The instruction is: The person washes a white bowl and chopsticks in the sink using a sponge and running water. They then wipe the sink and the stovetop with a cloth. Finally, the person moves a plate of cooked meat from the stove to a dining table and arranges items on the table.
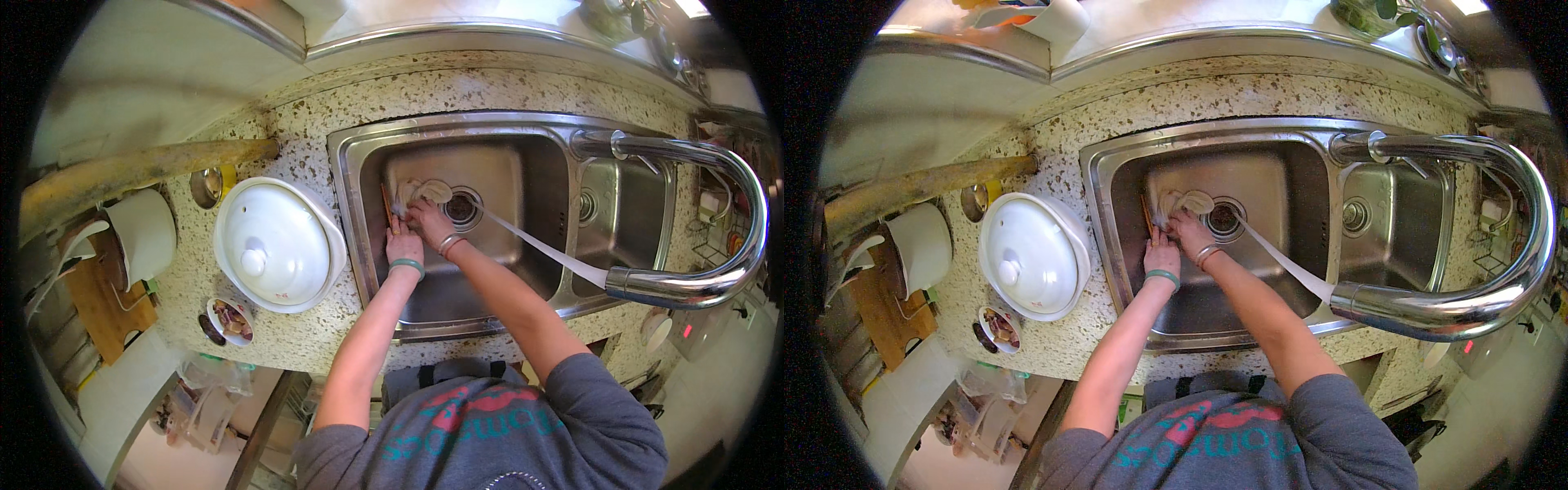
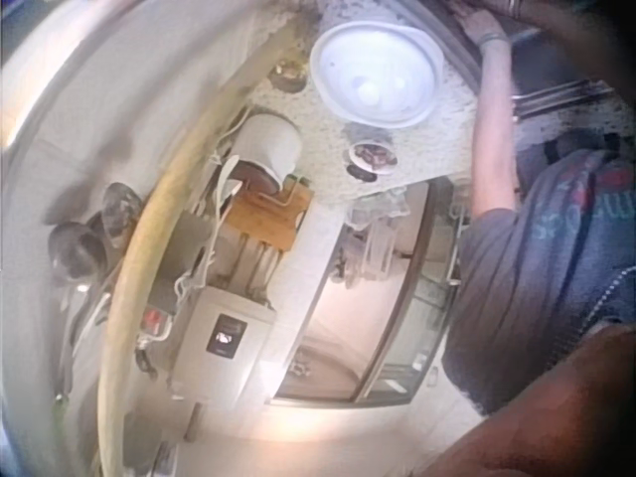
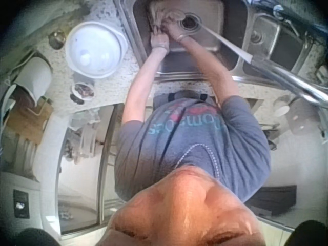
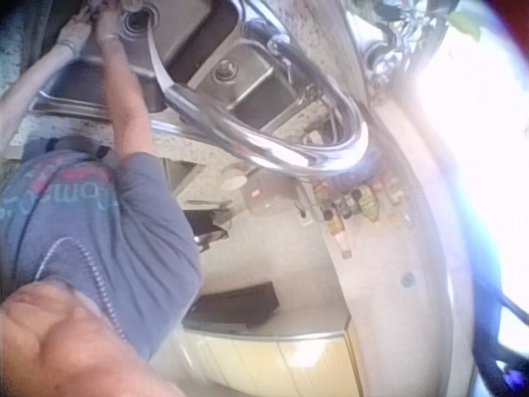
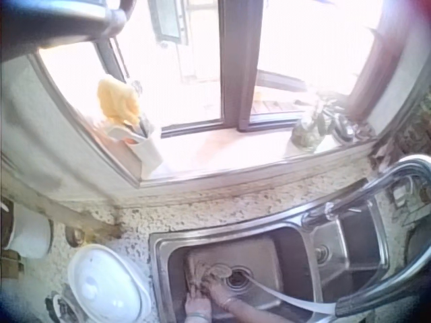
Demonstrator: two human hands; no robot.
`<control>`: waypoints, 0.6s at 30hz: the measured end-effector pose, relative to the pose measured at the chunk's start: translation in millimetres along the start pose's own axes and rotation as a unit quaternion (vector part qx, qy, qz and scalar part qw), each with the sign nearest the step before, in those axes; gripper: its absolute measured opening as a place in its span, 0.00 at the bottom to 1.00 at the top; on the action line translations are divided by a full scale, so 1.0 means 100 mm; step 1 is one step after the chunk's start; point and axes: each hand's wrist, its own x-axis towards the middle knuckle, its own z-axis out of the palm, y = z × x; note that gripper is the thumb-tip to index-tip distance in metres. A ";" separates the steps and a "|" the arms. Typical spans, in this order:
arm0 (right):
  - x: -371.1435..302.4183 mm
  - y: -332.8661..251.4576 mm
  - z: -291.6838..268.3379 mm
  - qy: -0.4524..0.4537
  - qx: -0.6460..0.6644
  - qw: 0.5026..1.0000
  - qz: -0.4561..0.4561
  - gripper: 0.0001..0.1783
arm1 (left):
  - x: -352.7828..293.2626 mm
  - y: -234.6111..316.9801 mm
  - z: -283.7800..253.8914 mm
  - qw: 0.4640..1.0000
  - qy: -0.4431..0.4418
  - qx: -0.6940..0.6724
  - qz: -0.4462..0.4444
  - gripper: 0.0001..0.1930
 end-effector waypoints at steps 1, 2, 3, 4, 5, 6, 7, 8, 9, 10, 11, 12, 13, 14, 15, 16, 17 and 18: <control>-0.10 0.04 -0.07 -0.015 -0.041 0.999 -0.012 0.12 | 0.00 0.01 -0.01 1.000 0.001 0.002 0.007 0.15; -0.18 0.09 -0.15 -0.029 -0.082 0.996 -0.023 0.12 | -0.03 0.01 -0.02 1.000 0.010 -0.012 0.009 0.14; -0.21 0.12 -0.27 -0.011 -0.107 0.994 0.009 0.11 | -0.02 0.02 -0.02 1.000 0.008 -0.014 0.009 0.15; -0.23 0.12 -0.40 0.007 -0.131 0.990 0.041 0.10 | 0.00 0.03 0.01 1.000 0.004 -0.016 0.007 0.16; -0.25 0.12 -0.53 0.025 -0.156 0.985 0.074 0.10 | 0.03 0.04 0.03 1.000 0.001 -0.018 0.007 0.17; -0.24 0.08 -0.68 0.068 -0.136 0.987 0.055 0.10 | 0.03 0.06 0.04 1.000 -0.002 -0.017 0.000 0.18; -0.17 0.04 -0.88 0.113 -0.116 0.986 0.038 0.10 | 0.06 0.08 0.03 1.000 -0.004 -0.015 -0.005 0.19; -0.14 -0.01 -1.06 0.159 -0.097 0.982 0.019 0.11 | 0.08 0.10 0.02 1.000 -0.004 -0.013 -0.010 0.21; -0.15 -0.13 -1.22 0.169 -0.039 0.984 0.047 0.10 | 0.10 0.09 0.09 1.000 0.006 0.012 -0.012 0.21; -0.17 -0.24 -1.35 0.180 0.020 0.980 0.077 0.09 | 0.14 0.08 0.19 0.999 0.016 0.039 -0.012 0.22; -0.20 -0.33 -1.46 0.189 0.078 0.973 0.106 0.09 | 0.17 0.07 0.30 0.997 0.025 0.065 -0.014 0.22; -0.25 -0.33 -1.57 0.218 0.235 0.938 0.136 0.08 | 0.17 0.10 0.19 0.997 -0.007 0.078 0.014 0.22; -0.29 -0.32 -1.68 0.215 0.326 0.906 0.164 0.06 | 0.11 0.11 -0.02 0.994 -0.042 0.091 0.041 0.22; -0.34 -0.37 -1.78 0.221 0.348 0.893 0.178 0.06 | 0.08 0.12 -0.14 0.989 -0.077 0.103 0.067 0.22; -0.37 -0.54 -1.93 0.224 0.371 0.881 0.188 0.07 | 0.06 0.11 -0.14 0.990 -0.078 0.093 0.068 0.22; -0.40 -0.56 -1.99 0.217 0.342 0.898 0.169 0.08 | 0.07 0.13 -0.14 0.991 -0.078 0.083 0.072 0.21; -0.43 -0.61 -2.05 0.226 0.358 0.889 0.172 0.08 | 0.07 0.14 -0.14 0.991 -0.077 0.073 0.075 0.21; -0.45 -0.65 -2.11 0.235 0.375 0.880 0.176 0.08 | 0.06 0.15 -0.11 0.994 -0.045 0.061 0.073 0.21</control>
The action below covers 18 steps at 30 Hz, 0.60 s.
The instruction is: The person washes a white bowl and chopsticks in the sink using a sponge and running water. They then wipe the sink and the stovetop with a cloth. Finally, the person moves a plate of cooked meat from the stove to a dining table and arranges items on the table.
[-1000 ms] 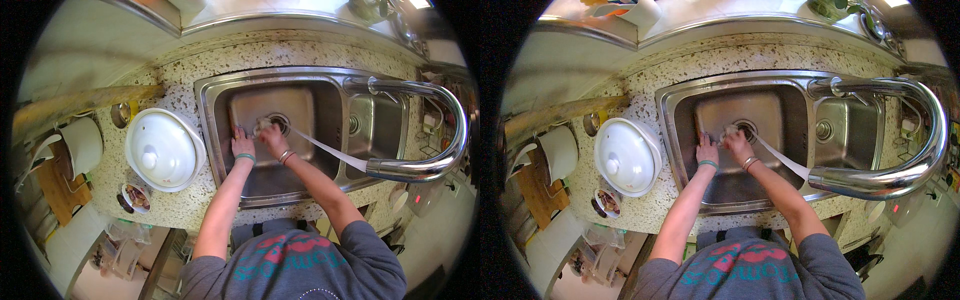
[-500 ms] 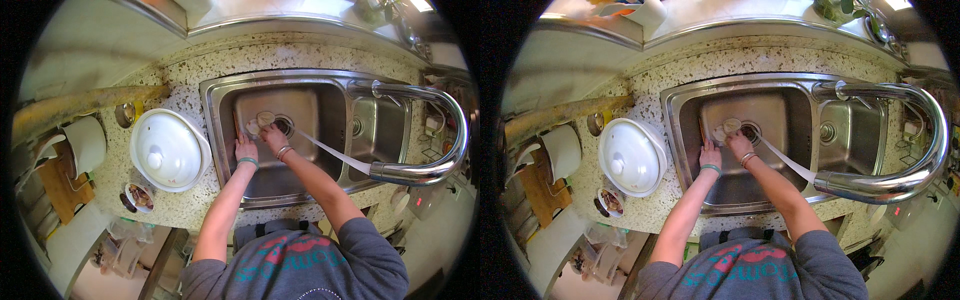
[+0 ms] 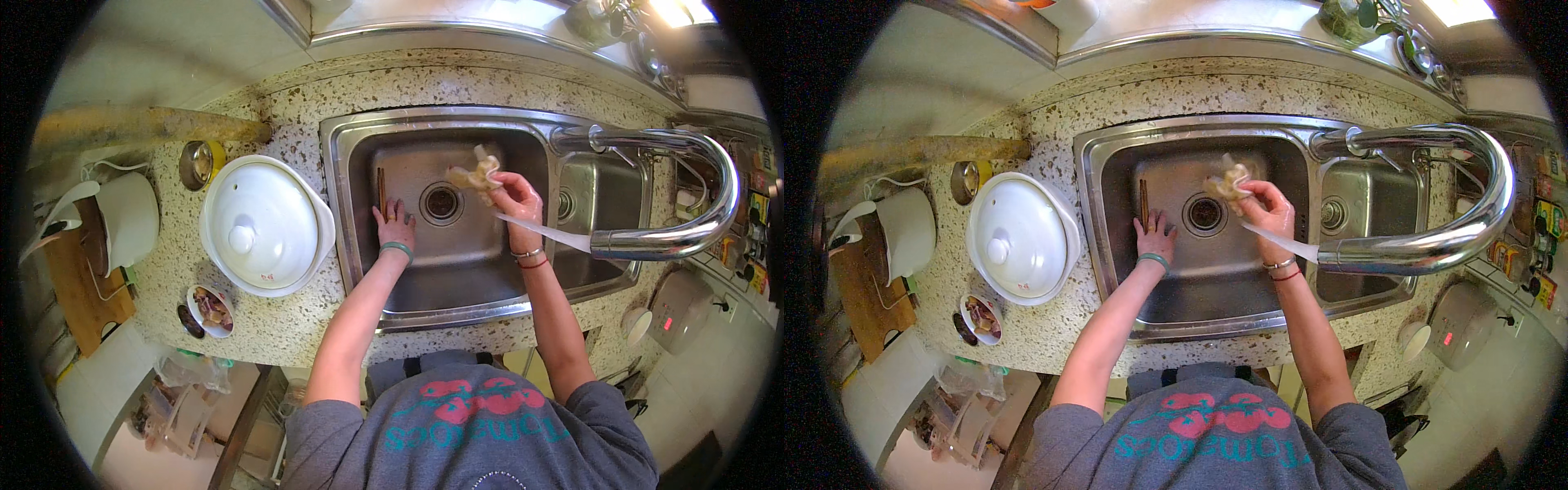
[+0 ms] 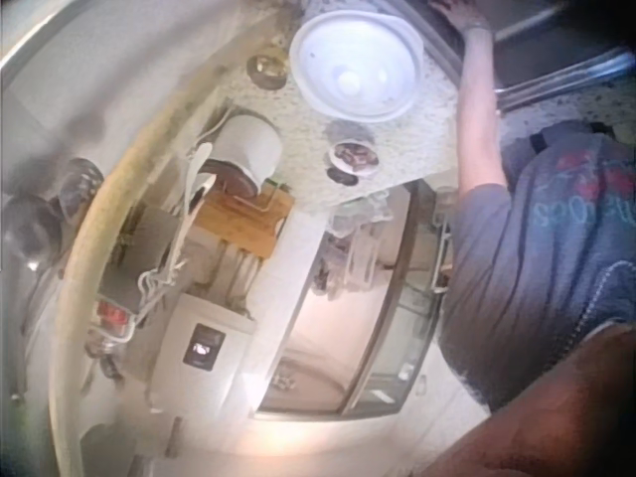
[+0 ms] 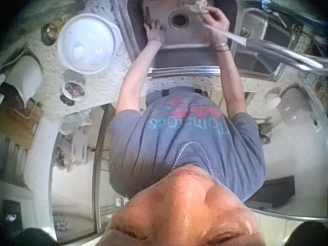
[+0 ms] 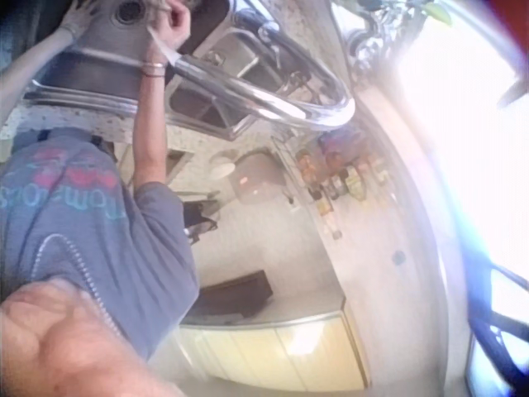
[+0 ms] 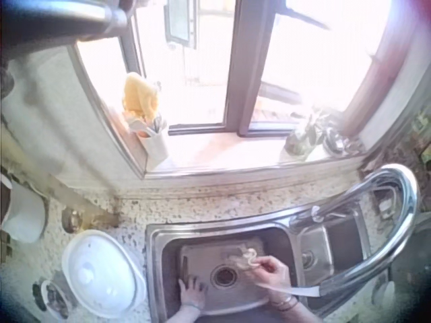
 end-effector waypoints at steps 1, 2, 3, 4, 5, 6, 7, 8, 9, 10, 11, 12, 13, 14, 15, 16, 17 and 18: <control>-0.01 -0.04 -0.03 0.008 0.019 1.000 0.005 0.08 | -0.01 0.02 0.03 0.999 0.033 -0.010 -0.004 0.20; 0.00 0.01 -0.07 0.008 0.018 1.000 -0.001 0.09 | -0.03 0.04 0.05 0.998 0.065 -0.020 -0.008 0.20; -0.01 0.01 -0.08 0.021 0.030 0.999 -0.009 0.09 | -0.05 0.06 0.01 0.994 0.078 -0.071 0.005 0.20; -0.05 0.00 -0.09 0.033 0.042 0.998 -0.017 0.08 | -0.07 0.11 -0.04 0.988 0.090 -0.122 0.018 0.20; -0.09 0.00 -0.10 0.046 0.054 0.997 -0.026 0.08 | -0.07 0.17 -0.10 0.979 0.101 -0.172 0.031 0.20; -0.14 -0.02 -0.10 0.033 0.027 0.999 -0.026 0.08 | -0.04 0.29 -0.06 0.927 0.124 -0.352 0.026 0.21; -0.18 -0.01 -0.12 0.024 0.000 0.999 -0.027 0.08 | -0.04 0.37 -0.22 0.808 0.029 -0.588 0.022 0.20; -0.22 0.00 -0.13 0.016 -0.027 0.999 -0.027 0.08 | -0.05 0.44 -0.39 0.625 -0.071 -0.777 0.017 0.20; -0.26 -0.01 -0.13 0.004 -0.055 0.998 -0.027 0.09 | -0.10 0.54 -0.57 0.468 -0.119 -0.875 0.045 0.20; -0.32 -0.04 -0.07 0.001 -0.064 0.997 -0.052 0.09 | -0.15 0.64 -0.74 0.292 -0.165 -0.939 0.073 0.20; -0.40 -0.13 0.00 0.001 -0.096 0.994 -0.044 0.08 | -0.16 0.74 -0.83 0.106 -0.206 -0.968 0.097 0.20; -0.46 -0.14 0.00 -0.003 -0.149 0.987 -0.063 0.09 | -0.12 0.80 -0.86 0.122 -0.192 -0.969 0.095 0.20; -0.51 -0.13 -0.01 -0.007 -0.202 0.976 -0.080 0.09 | -0.05 0.85 -0.89 0.137 -0.177 -0.970 0.094 0.19; -0.55 -0.09 -0.02 0.007 -0.134 0.990 -0.042 0.10 | 0.01 0.89 -0.92 0.152 -0.162 -0.971 0.092 0.19; -0.61 -0.16 0.01 0.015 -0.103 0.994 -0.025 0.10 | 0.11 0.91 -0.79 0.176 -0.162 -0.969 0.064 0.18; -0.66 -0.29 0.08 0.020 -0.071 0.997 -0.008 0.11 | 0.26 0.91 -0.58 0.200 -0.160 -0.966 0.034 0.17; -0.69 -0.41 0.14 0.026 -0.039 0.999 0.009 0.11 | 0.34 0.92 -0.47 0.223 -0.158 -0.962 0.004 0.16; -0.66 -0.49 0.17 0.035 -0.027 0.999 0.003 0.12 | 0.19 0.95 -0.62 0.226 -0.136 -0.964 0.014 0.14</control>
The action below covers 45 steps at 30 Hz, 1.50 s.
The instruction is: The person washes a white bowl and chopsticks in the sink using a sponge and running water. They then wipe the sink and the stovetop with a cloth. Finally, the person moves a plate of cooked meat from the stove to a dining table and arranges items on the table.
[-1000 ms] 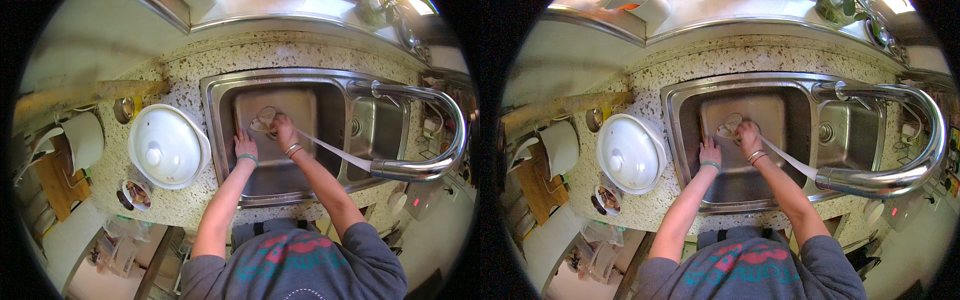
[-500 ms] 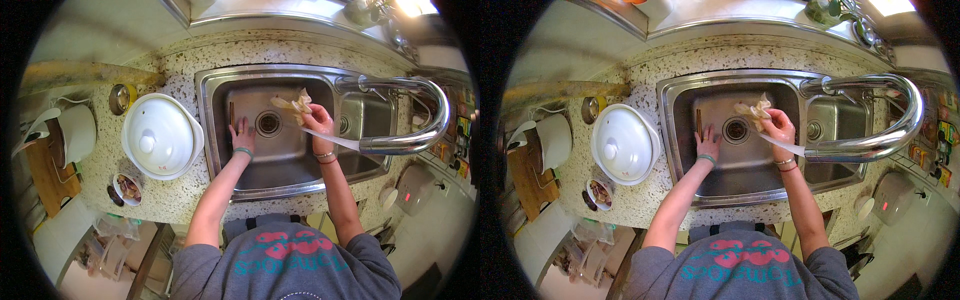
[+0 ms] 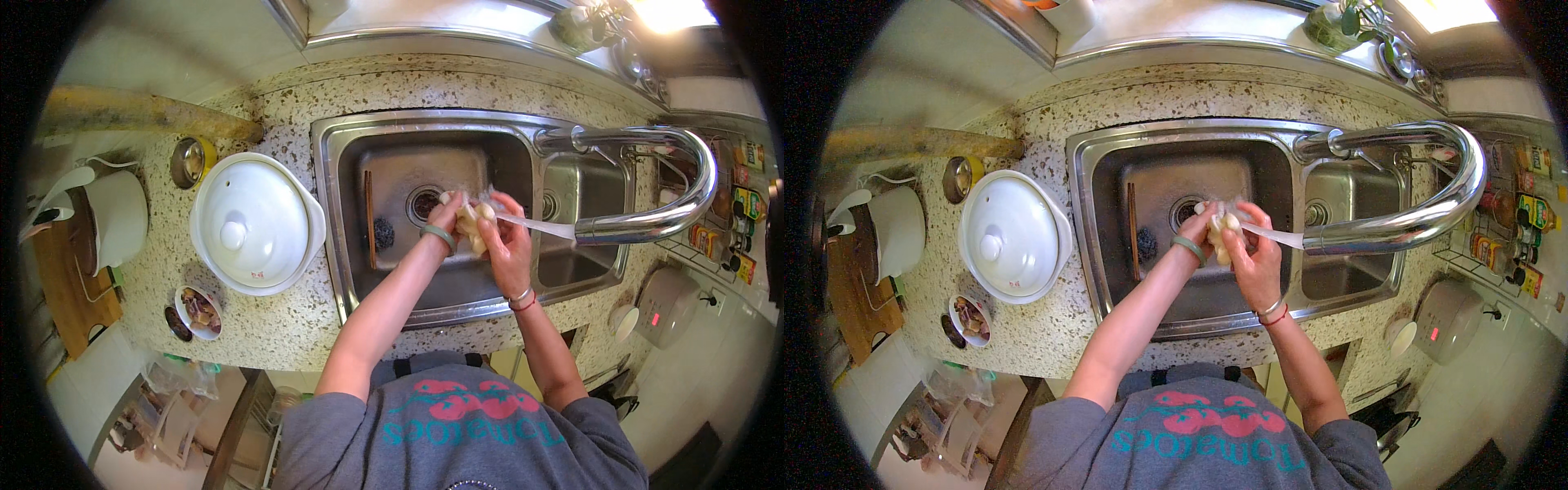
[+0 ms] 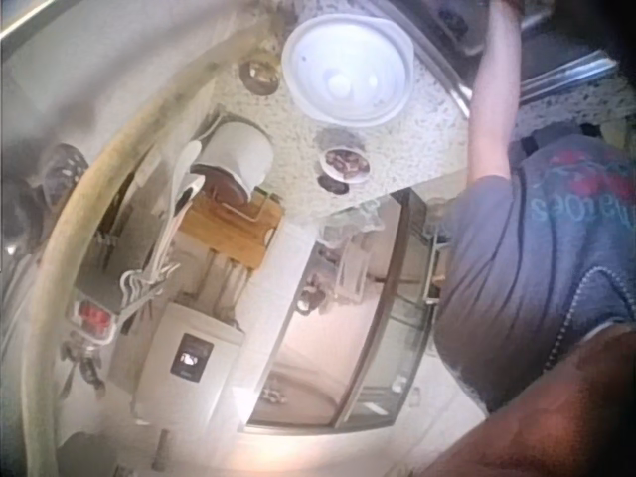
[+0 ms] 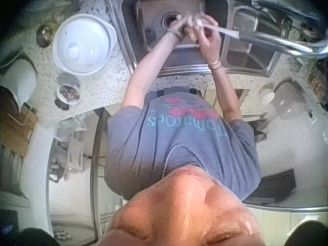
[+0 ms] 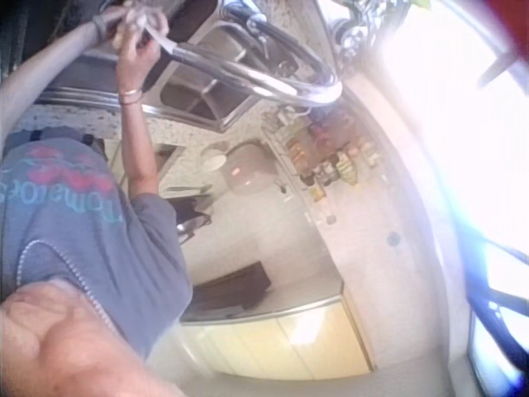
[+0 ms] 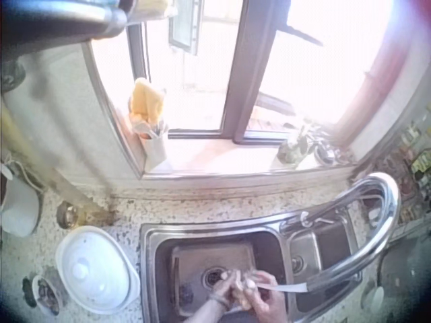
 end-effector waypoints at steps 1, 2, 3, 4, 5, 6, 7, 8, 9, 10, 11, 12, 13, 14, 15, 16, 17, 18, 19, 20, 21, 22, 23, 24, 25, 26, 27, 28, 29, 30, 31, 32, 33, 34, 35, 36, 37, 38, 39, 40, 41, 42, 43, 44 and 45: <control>0.08 0.07 -0.04 -0.008 -0.094 0.993 -0.064 0.12 | -0.09 0.02 0.06 0.998 -0.048 -0.025 -0.024 0.14; 0.22 0.22 -0.12 -0.019 -0.188 0.974 -0.128 0.12 | -0.17 0.05 0.08 0.993 -0.096 -0.050 -0.047 0.15; 0.34 0.35 -0.18 -0.029 -0.278 0.941 -0.191 0.12 | -0.25 0.10 0.09 0.984 -0.143 -0.075 -0.069 0.15; 0.40 0.43 -0.22 -0.046 -0.231 0.965 -0.113 0.11 | -0.32 0.14 0.08 0.976 -0.197 -0.058 -0.072 0.18; 0.45 0.47 -0.21 -0.048 -0.182 0.979 -0.073 0.11 | -0.34 0.15 0.08 0.991 -0.130 -0.022 -0.032 0.18; 0.47 0.53 -0.20 -0.054 -0.130 0.990 -0.028 0.11 | -0.41 0.17 0.11 0.998 -0.057 0.012 0.008 0.19; 0.51 0.59 -0.18 -0.059 -0.078 0.995 0.017 0.11 | -0.46 0.20 0.13 0.998 0.017 0.046 0.047 0.19; 0.57 0.69 -0.13 -0.055 -0.082 0.995 0.029 0.11 | -0.53 0.31 0.10 0.994 0.061 0.073 0.046 0.19; 0.62 0.75 -0.06 -0.063 -0.012 0.996 0.066 0.11 | -0.53 0.40 0.02 0.991 0.075 0.066 0.085 0.20; 0.65 0.80 0.03 -0.069 0.058 0.990 0.104 0.12 | -0.57 0.44 -0.05 0.983 0.134 0.077 0.098 0.22; 0.65 0.83 0.08 -0.074 0.128 0.979 0.141 0.12 | -0.61 0.45 -0.10 0.971 0.193 0.088 0.110 0.23; 0.63 0.83 0.14 -0.093 0.141 0.970 0.174 0.14 | -0.64 0.44 -0.18 0.966 0.208 0.100 0.114 0.24; 0.59 0.91 0.13 -0.098 0.159 0.962 0.196 0.14 | -0.67 0.37 -0.29 0.962 0.221 0.114 0.113 0.25; 0.56 1.04 0.09 -0.103 0.177 0.954 0.219 0.15 | -0.69 0.31 -0.40 0.957 0.234 0.129 0.111 0.27; 0.49 1.13 0.08 -0.106 0.196 0.945 0.242 0.16 | -0.70 0.23 -0.56 0.941 0.283 0.139 0.122 0.28; 0.40 1.07 0.12 -0.057 0.204 0.942 0.260 0.16 | -0.68 0.14 -0.75 0.923 0.332 0.145 0.133 0.29; 0.37 1.08 0.09 -0.091 0.220 0.929 0.284 0.15 | -0.65 0.07 -0.89 0.902 0.378 0.151 0.144 0.30; 0.35 1.09 0.01 -0.125 0.234 0.914 0.308 0.14 | -0.60 0.02 -1.01 0.858 0.447 0.212 0.140 0.31; 0.33 1.07 -0.04 -0.156 0.247 0.898 0.330 0.14 | -0.57 -0.01 -1.08 0.805 0.510 0.272 0.134 0.32; 0.28 1.05 -0.04 -0.147 0.233 0.895 0.350 0.13 | -0.53 -0.05 -1.14 0.745 0.566 0.329 0.126 0.32; 0.25 1.04 -0.06 -0.162 0.218 0.892 0.362 0.13 | -0.51 -0.04 -1.10 0.710 0.587 0.371 0.113 0.34; 0.22 1.03 -0.09 -0.176 0.202 0.888 0.373 0.13 | -0.47 -0.04 -1.06 0.673 0.606 0.413 0.101 0.35; 0.19 1.02 -0.11 -0.191 0.187 0.884 0.384 0.13 | -0.43 -0.04 -1.01 0.633 0.622 0.452 0.088 0.37; 0.19 1.03 -0.15 -0.196 0.175 0.881 0.394 0.13 | -0.43 -0.03 -0.85 0.618 0.619 0.468 0.131 0.35; 0.16 1.06 -0.15 -0.182 0.147 0.892 0.387 0.13 | -0.39 -0.02 -0.85 0.594 0.613 0.503 0.134 0.36; 0.12 1.11 -0.13 -0.168 0.120 0.902 0.379 0.13 | -0.36 0.00 -0.87 0.569 0.607 0.538 0.137 0.37; 0.09 1.13 -0.11 -0.154 0.091 0.910 0.373 0.13 | -0.34 0.02 -0.86 0.544 0.601 0.569 0.139 0.39; 0.09 1.11 -0.10 -0.165 0.077 0.911 0.369 0.13 | -0.32 0.04 -0.85 0.517 0.598 0.592 0.159 0.34; 0.08 1.13 -0.12 -0.182 0.073 0.905 0.378 0.14 | -0.30 0.07 -0.85 0.520 0.576 0.612 0.154 0.32; 0.05 1.17 -0.12 -0.201 0.070 0.897 0.388 0.15 | -0.32 0.12 -0.87 0.520 0.556 0.632 0.147 0.29; 0.02 1.19 -0.12 -0.220 0.067 0.888 0.399 0.16 | -0.31 0.15 -0.88 0.520 0.536 0.650 0.140 0.27; 0.04 1.20 -0.12 -0.233 0.092 0.874 0.416 0.15 | -0.23 0.21 -0.88 0.519 0.542 0.649 0.125 0.24; -0.01 1.26 -0.08 -0.244 0.106 0.866 0.424 0.14 | -0.21 0.22 -0.89 0.514 0.524 0.671 0.107 0.23; -0.08 1.37 -0.03 -0.254 0.120 0.859 0.429 0.14 | -0.20 0.25 -0.89 0.509 0.504 0.692 0.091 0.22; -0.14 1.50 0.03 -0.265 0.133 0.850 0.435 0.14 | -0.21 0.28 -0.90 0.503 0.485 0.711 0.074 0.21; -0.17 1.71 0.09 -0.320 0.094 0.841 0.425 0.15 | -0.23 0.34 -0.92 0.508 0.460 0.722 0.095 0.21; -0.21 1.75 0.23 -0.349 0.024 0.847 0.401 0.16 | -0.25 0.39 -0.94 0.514 0.432 0.732 0.114 0.20; -0.24 1.80 0.38 -0.385 0.016 0.847 0.366 0.16 | -0.28 0.44 -0.95 0.519 0.404 0.741 0.133 0.20; -0.29 2.05 0.55 -0.406 -0.025 0.852 0.329 0.17 | -0.32 0.49 -0.93 0.524 0.375 0.749 0.152 0.19; -0.30 2.17 0.75 -0.404 -0.113 0.884 0.208 0.17 | -0.37 0.57 -0.83 0.531 0.369 0.744 0.168 0.19; -0.28 2.27 0.94 -0.384 -0.140 0.902 0.137 0.16 | -0.45 0.68 -0.66 0.538 0.362 0.739 0.185 0.19; -0.26 2.36 1.12 -0.362 -0.167 0.915 0.065 0.16 | -0.50 0.74 -0.55 0.545 0.355 0.733 0.202 0.19; -0.21 2.36 1.23 -0.340 -0.194 0.920 -0.006 0.16 | -0.50 0.78 -0.57 0.546 0.352 0.729 0.217 0.19; -0.14 2.35 1.24 -0.330 -0.222 0.917 -0.015 0.15 | -0.51 0.81 -0.59 0.546 0.349 0.725 0.233 0.19; -0.04 2.27 1.25 -0.317 -0.251 0.915 -0.022 0.15 | -0.50 0.84 -0.62 0.548 0.341 0.723 0.247 0.20</control>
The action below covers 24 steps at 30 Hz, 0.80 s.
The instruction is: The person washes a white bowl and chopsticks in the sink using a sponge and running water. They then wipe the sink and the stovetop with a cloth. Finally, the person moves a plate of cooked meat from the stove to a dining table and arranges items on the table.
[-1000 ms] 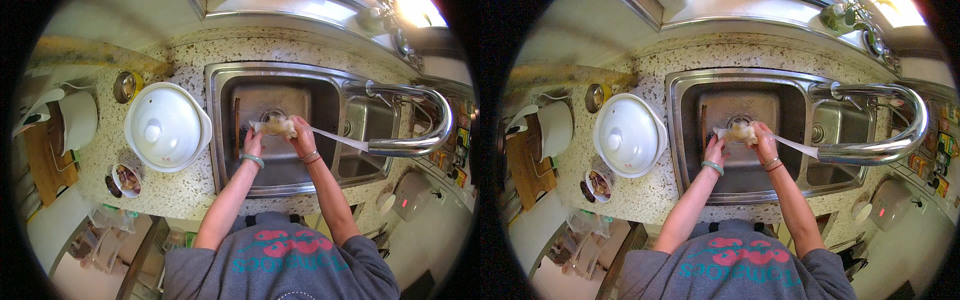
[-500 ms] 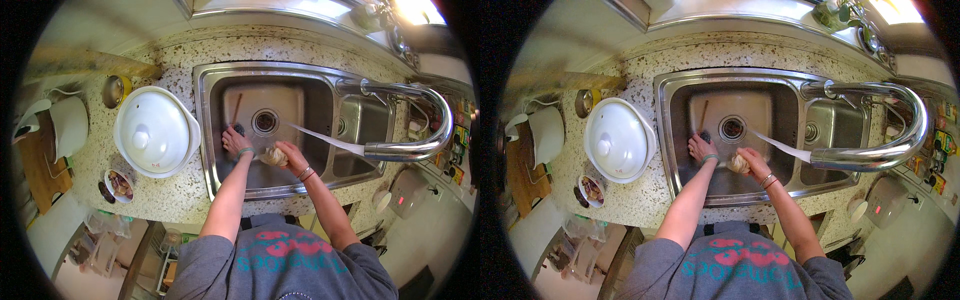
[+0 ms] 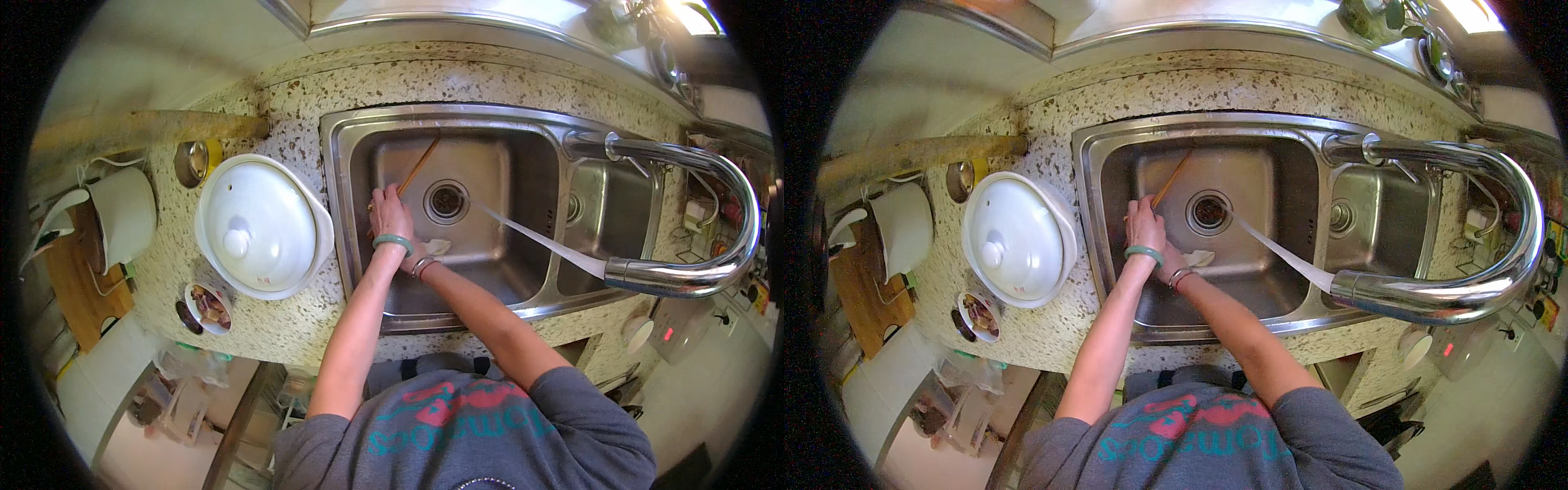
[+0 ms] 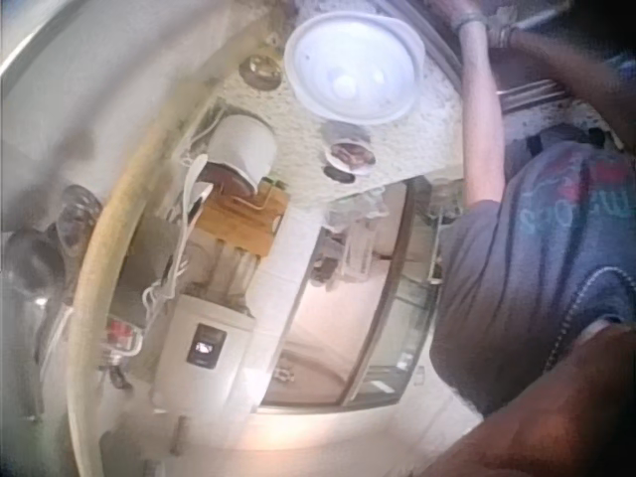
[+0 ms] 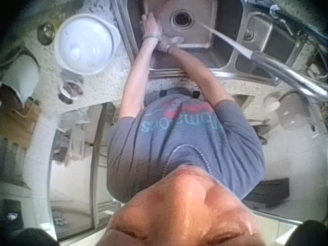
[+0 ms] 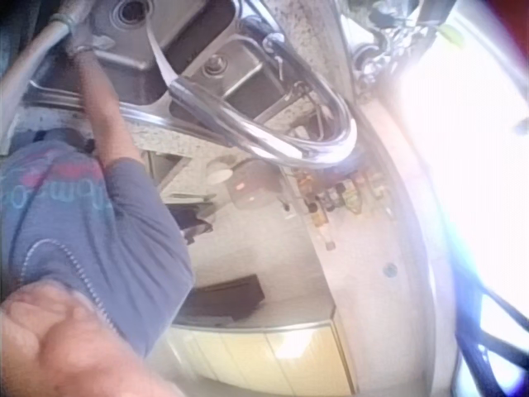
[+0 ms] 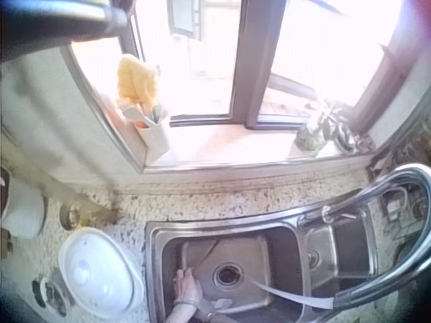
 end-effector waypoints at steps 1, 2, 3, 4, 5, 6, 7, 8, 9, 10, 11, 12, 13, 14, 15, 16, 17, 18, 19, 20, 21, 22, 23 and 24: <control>0.11 0.07 -0.06 0.026 -0.027 0.999 0.001 0.15 | 0.00 0.01 0.01 1.000 -0.006 0.009 0.000 0.22; 0.21 0.14 -0.10 0.054 -0.051 0.997 0.006 0.15 | 0.03 0.01 0.03 1.000 -0.003 0.030 -0.001 0.22; 0.31 0.44 -0.09 0.103 -0.071 0.992 0.011 0.15 | 0.06 0.03 0.11 0.999 -0.004 0.052 0.006 0.23; 0.31 0.63 -0.10 0.148 -0.092 0.985 0.018 0.16 | 0.07 0.00 0.21 0.997 -0.006 0.073 0.008 0.23; 0.22 0.69 -0.21 0.145 -0.094 0.981 0.085 0.16 | 0.07 -0.14 0.38 0.997 0.001 0.078 -0.015 0.24; 0.12 0.73 -0.39 0.141 -0.098 0.974 0.148 0.17 | 0.09 -0.30 0.58 0.996 0.012 0.080 -0.039 0.25; 0.01 0.77 -0.58 0.176 -0.002 0.970 0.166 0.16 | 0.14 -0.37 0.69 0.995 0.023 0.080 -0.062 0.27; -0.15 0.81 -0.76 0.212 0.094 0.954 0.189 0.16 | 0.14 -0.36 0.72 0.994 0.015 0.084 -0.065 0.28; -0.31 0.67 -1.02 0.188 0.195 0.935 0.229 0.15 | 0.11 -0.35 0.72 0.994 0.005 0.087 -0.071 0.29; -0.44 0.37 -1.36 0.162 0.293 0.905 0.264 0.14 | 0.08 -0.31 0.70 0.993 -0.001 0.089 -0.078 0.31; -0.61 0.14 -1.63 0.149 0.317 0.896 0.273 0.13 | 0.05 -0.22 0.65 0.993 -0.002 0.093 -0.072 0.29; -0.79 -0.04 -1.84 0.137 0.344 0.886 0.281 0.12 | 0.00 -0.14 0.57 0.993 -0.002 0.099 -0.065 0.28; -0.93 -0.18 -1.98 0.144 0.396 0.871 0.251 0.12 | -0.04 -0.08 0.52 0.993 0.001 0.105 -0.057 0.27; -1.05 -0.27 -2.09 0.150 0.450 0.853 0.218 0.13 | -0.07 -0.06 0.52 0.993 0.028 0.111 -0.031 0.26; -1.15 -0.36 -2.21 0.134 0.496 0.839 0.179 0.13 | -0.11 -0.07 0.53 0.992 0.054 0.118 -0.007 0.26; -1.19 -0.45 -2.26 0.152 0.505 0.836 0.152 0.13 | -0.14 -0.08 0.55 0.989 0.080 0.124 0.019 0.25; -1.17 -0.58 -2.26 0.192 0.474 0.849 0.134 0.12 | -0.16 -0.15 0.60 0.973 0.061 0.196 0.109 0.25; -1.12 -0.72 -2.23 0.232 0.442 0.858 0.116 0.11 | -0.17 -0.27 0.66 0.942 0.041 0.266 0.199 0.26; -1.08 -0.72 -2.20 0.240 0.446 0.856 0.104 0.11 | -0.18 -0.30 0.67 0.898 0.021 0.333 0.286 0.26; -1.03 -0.70 -2.18 0.247 0.449 0.853 0.092 0.11 | -0.23 -0.32 0.70 0.882 -0.048 0.372 0.284 0.25; -0.99 -0.68 -2.18 0.254 0.453 0.851 0.080 0.11 | -0.27 -0.31 0.70 0.860 -0.116 0.410 0.280 0.24; -0.97 -0.69 -2.20 0.247 0.469 0.846 0.058 0.12 | -0.32 -0.34 0.70 0.833 -0.184 0.446 0.270 0.24; -0.95 -0.71 -2.22 0.240 0.485 0.840 0.036 0.12 | -0.34 -0.46 0.79 0.857 -0.104 0.440 0.248 0.22; -0.97 -0.69 -2.23 0.240 0.500 0.832 0.017 0.13 | -0.35 -0.45 0.74 0.857 -0.125 0.443 0.231 0.22</control>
